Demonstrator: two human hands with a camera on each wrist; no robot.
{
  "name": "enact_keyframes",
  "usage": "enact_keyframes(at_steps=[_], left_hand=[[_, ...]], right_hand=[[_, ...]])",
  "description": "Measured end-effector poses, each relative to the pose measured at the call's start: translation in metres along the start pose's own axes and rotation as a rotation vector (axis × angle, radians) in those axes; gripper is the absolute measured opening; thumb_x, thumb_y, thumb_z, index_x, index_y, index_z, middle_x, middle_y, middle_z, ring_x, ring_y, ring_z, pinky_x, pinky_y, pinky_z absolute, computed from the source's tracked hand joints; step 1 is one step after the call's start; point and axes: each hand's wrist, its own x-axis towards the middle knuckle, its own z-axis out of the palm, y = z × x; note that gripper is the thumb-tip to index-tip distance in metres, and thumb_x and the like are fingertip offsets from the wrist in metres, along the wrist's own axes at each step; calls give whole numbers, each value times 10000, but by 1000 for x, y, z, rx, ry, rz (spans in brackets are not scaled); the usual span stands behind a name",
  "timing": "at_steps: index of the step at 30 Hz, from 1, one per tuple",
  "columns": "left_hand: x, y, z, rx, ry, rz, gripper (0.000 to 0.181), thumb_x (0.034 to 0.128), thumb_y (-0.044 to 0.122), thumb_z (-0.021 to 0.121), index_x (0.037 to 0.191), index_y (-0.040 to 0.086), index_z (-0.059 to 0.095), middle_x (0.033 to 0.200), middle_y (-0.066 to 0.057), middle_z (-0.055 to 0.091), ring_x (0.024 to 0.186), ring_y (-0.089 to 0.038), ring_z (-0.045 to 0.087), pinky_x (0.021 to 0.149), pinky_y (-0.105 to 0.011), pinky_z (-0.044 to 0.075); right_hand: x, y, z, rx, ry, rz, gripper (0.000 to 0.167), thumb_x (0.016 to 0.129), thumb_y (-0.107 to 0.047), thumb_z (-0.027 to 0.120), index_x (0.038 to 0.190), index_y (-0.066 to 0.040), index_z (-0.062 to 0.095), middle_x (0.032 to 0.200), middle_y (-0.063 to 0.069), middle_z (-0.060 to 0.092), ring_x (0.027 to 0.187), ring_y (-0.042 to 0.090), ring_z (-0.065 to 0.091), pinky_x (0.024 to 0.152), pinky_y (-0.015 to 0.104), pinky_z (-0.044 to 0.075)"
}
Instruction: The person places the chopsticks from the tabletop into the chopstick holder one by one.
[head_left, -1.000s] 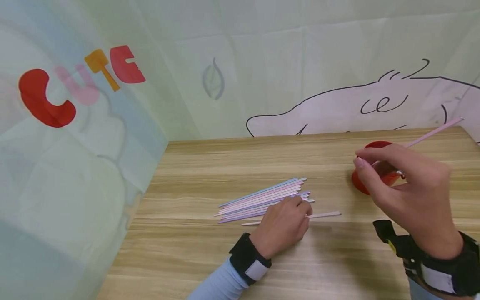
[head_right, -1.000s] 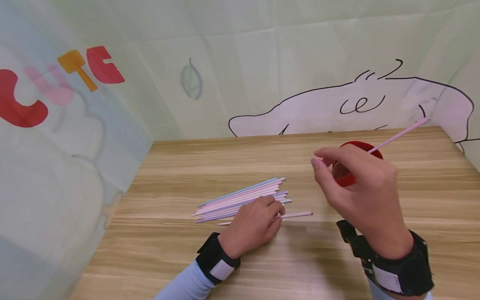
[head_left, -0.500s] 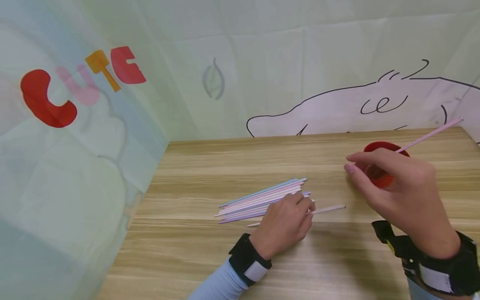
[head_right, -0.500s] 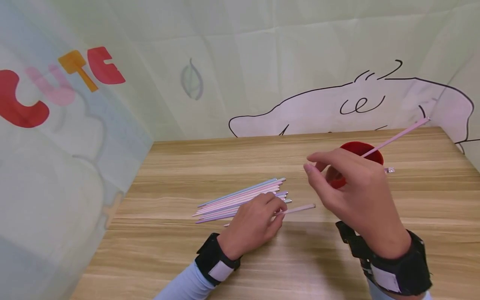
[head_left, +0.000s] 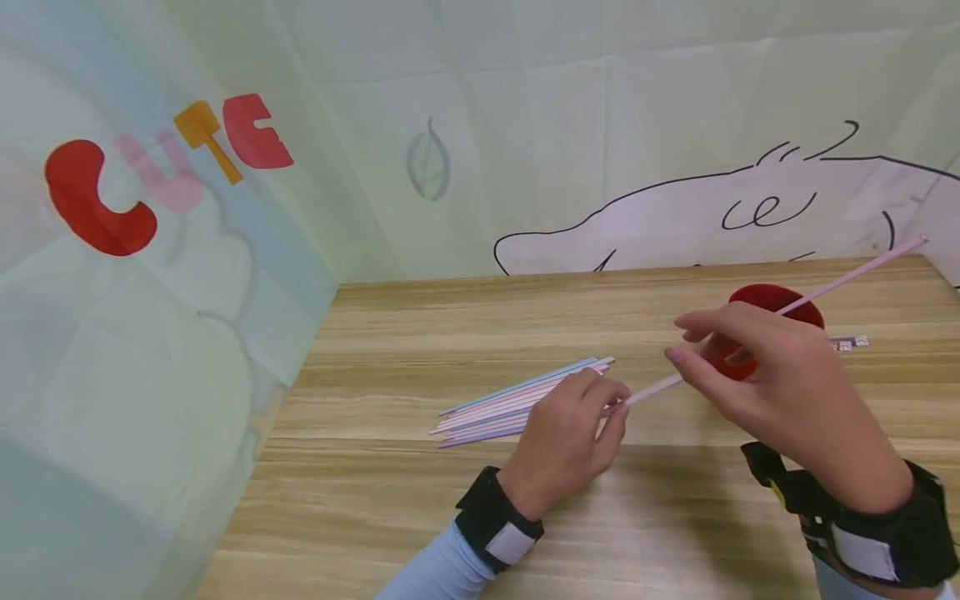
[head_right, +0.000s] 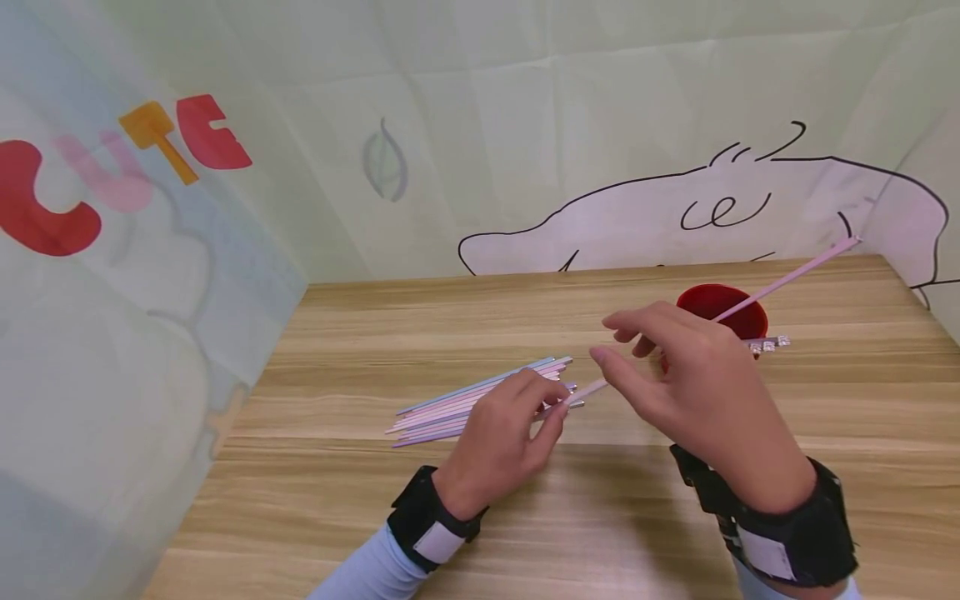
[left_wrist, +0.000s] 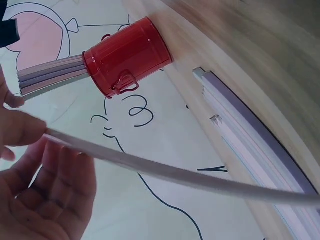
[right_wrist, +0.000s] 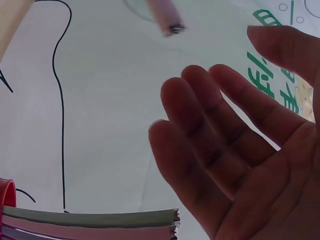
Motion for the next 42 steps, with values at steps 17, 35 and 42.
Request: enact_keyframes(at_steps=[17,35,42], left_hand=[[4,3,-4,-97,164,30,84,982,110,611,1056,72,624,927,21,594,842,-65,591,753,-100,444],[3,-3,-3,-51,149,5,173,959,76,571,1113,53,646,937,13,629,827,-62,581,727,-128,461],[1,-7,0,-1,118,-33,174,938,69,598,1099,75,664,930,20,636,797,-66,558,662,-155,457]], right_hand=[[2,-2,17,127,-151,-41,280,742,-83,881,972,-164,743,863,-110,687,711,34,631,623,208,536],[2,-1,11,165,96,-81,483,933,-553,624,951,-94,774,836,-19,728,715,21,596,713,125,472],[3,-6,0,154,164,-46,329,902,-322,773,1000,-8,757,898,64,739,820,-32,618,813,108,471]])
